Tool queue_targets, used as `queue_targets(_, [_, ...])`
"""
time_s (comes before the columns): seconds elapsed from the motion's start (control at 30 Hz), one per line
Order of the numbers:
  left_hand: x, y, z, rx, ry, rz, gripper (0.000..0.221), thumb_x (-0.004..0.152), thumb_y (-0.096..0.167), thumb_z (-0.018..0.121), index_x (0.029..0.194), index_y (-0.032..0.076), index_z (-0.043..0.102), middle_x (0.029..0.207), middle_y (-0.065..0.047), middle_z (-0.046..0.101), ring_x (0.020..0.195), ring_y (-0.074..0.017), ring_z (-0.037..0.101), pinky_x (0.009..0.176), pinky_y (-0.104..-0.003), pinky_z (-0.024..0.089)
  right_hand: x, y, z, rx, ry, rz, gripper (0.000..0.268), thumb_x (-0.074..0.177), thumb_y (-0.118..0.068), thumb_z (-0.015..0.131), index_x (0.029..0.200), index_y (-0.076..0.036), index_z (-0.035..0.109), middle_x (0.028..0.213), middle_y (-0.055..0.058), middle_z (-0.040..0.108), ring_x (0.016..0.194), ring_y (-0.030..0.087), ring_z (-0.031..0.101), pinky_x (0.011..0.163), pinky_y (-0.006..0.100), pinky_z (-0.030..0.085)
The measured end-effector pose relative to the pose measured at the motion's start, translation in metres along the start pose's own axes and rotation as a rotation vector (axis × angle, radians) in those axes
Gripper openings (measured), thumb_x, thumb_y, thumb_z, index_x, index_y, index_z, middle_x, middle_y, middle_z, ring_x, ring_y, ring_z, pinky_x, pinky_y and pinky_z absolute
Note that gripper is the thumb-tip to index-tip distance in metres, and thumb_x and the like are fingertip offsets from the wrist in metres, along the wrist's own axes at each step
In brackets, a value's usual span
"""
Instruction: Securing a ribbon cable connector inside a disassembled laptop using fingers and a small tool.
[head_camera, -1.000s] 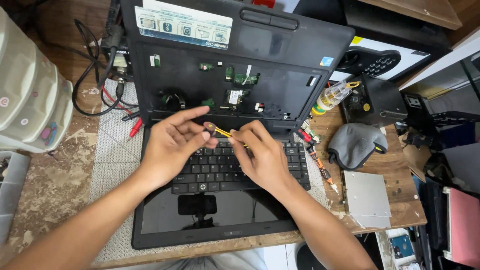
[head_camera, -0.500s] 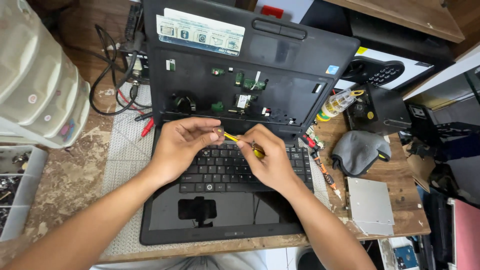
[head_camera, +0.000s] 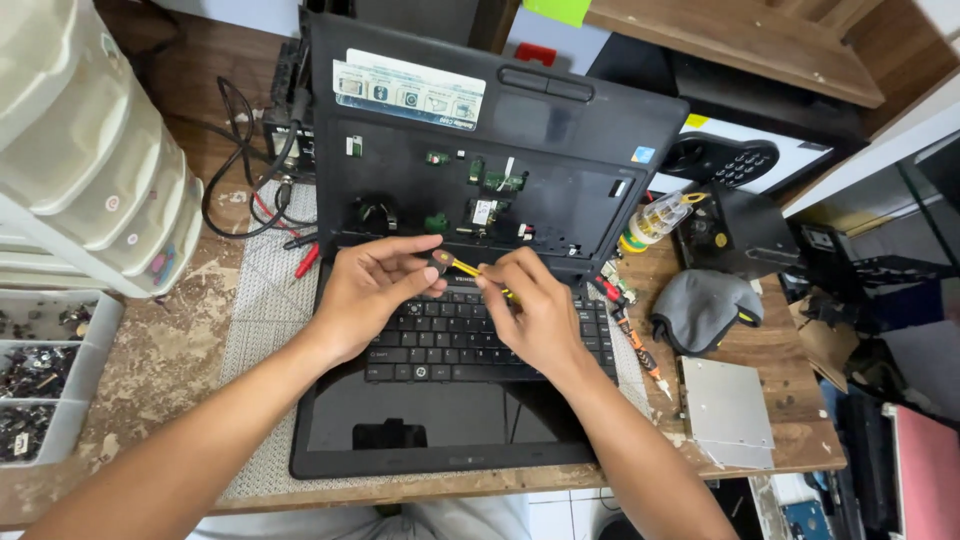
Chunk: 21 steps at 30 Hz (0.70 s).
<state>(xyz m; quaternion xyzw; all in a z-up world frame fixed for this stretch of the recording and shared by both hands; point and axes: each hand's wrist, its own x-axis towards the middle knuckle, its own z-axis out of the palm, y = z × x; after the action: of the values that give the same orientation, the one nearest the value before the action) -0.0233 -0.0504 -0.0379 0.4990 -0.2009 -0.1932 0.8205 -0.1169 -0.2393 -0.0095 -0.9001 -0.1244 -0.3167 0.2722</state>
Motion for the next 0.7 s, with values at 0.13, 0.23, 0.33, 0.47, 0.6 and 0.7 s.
queue_targets(0.13, [-0.001, -0.004, 0.001, -0.004, 0.012, 0.011, 0.038, 0.084, -0.011, 0.072, 0.122, -0.012, 0.067, 0.094, -0.028, 0.075, 0.079, -0.0279, 0.077, 0.077, -0.042, 0.068, -0.002, 0.003, 0.005, 0.052, -0.01, -0.022, 0.003, 0.09, -0.003, 0.072, 0.092, -0.004, 0.073, 0.082, 0.008, 0.066, 0.052, 0.026, 0.063, 0.044, 0.03, 0.047])
queue_targets(0.23, [-0.001, -0.008, 0.001, 0.017, 0.005, -0.008, 0.033, 0.084, -0.01, 0.072, 0.117, -0.013, 0.069, 0.092, -0.027, 0.076, 0.08, -0.026, 0.076, 0.077, -0.041, 0.068, -0.002, 0.002, 0.008, 0.129, -0.008, -0.004, 0.004, 0.091, -0.001, 0.071, 0.092, -0.003, 0.073, 0.08, 0.009, 0.066, 0.049, 0.021, 0.059, 0.043, 0.026, 0.045])
queue_targets(0.33, [-0.002, -0.007, 0.001, 0.023, 0.016, -0.015, 0.034, 0.082, -0.007, 0.076, 0.116, -0.012, 0.07, 0.091, -0.025, 0.076, 0.078, -0.0265, 0.077, 0.076, -0.04, 0.067, -0.002, 0.004, 0.009, 0.177, -0.004, 0.014, 0.005, 0.091, 0.001, 0.07, 0.091, -0.002, 0.074, 0.079, 0.01, 0.066, 0.056, 0.025, 0.062, 0.047, 0.03, 0.046])
queue_targets(0.47, [-0.001, -0.007, -0.001, 0.05, 0.038, 0.011, 0.034, 0.082, -0.004, 0.078, 0.115, -0.009, 0.071, 0.092, -0.023, 0.077, 0.08, -0.0249, 0.077, 0.078, -0.038, 0.067, -0.003, 0.015, 0.01, 0.282, -0.032, 0.027, 0.006, 0.093, 0.0, 0.069, 0.088, -0.002, 0.073, 0.076, 0.011, 0.065, 0.055, 0.024, 0.058, 0.048, 0.03, 0.043])
queue_targets(0.6, [-0.004, -0.012, 0.003, 0.048, 0.022, 0.002, 0.031, 0.084, 0.0, 0.079, 0.113, -0.008, 0.072, 0.092, -0.022, 0.078, 0.081, -0.0243, 0.077, 0.079, -0.037, 0.066, -0.005, 0.019, 0.012, 0.454, -0.068, 0.091, 0.01, 0.094, 0.0, 0.067, 0.087, -0.003, 0.073, 0.073, 0.01, 0.065, 0.055, 0.017, 0.054, 0.049, 0.028, 0.042])
queue_targets(0.7, [-0.008, -0.001, 0.008, 0.047, 0.021, 0.021, 0.029, 0.085, 0.001, 0.079, 0.111, -0.009, 0.073, 0.091, -0.022, 0.078, 0.079, -0.0243, 0.077, 0.078, -0.036, 0.066, -0.01, 0.03, 0.021, 0.657, -0.131, 0.255, 0.012, 0.098, -0.001, 0.062, 0.089, -0.001, 0.071, 0.074, 0.01, 0.065, 0.05, 0.007, 0.05, 0.044, 0.022, 0.045])
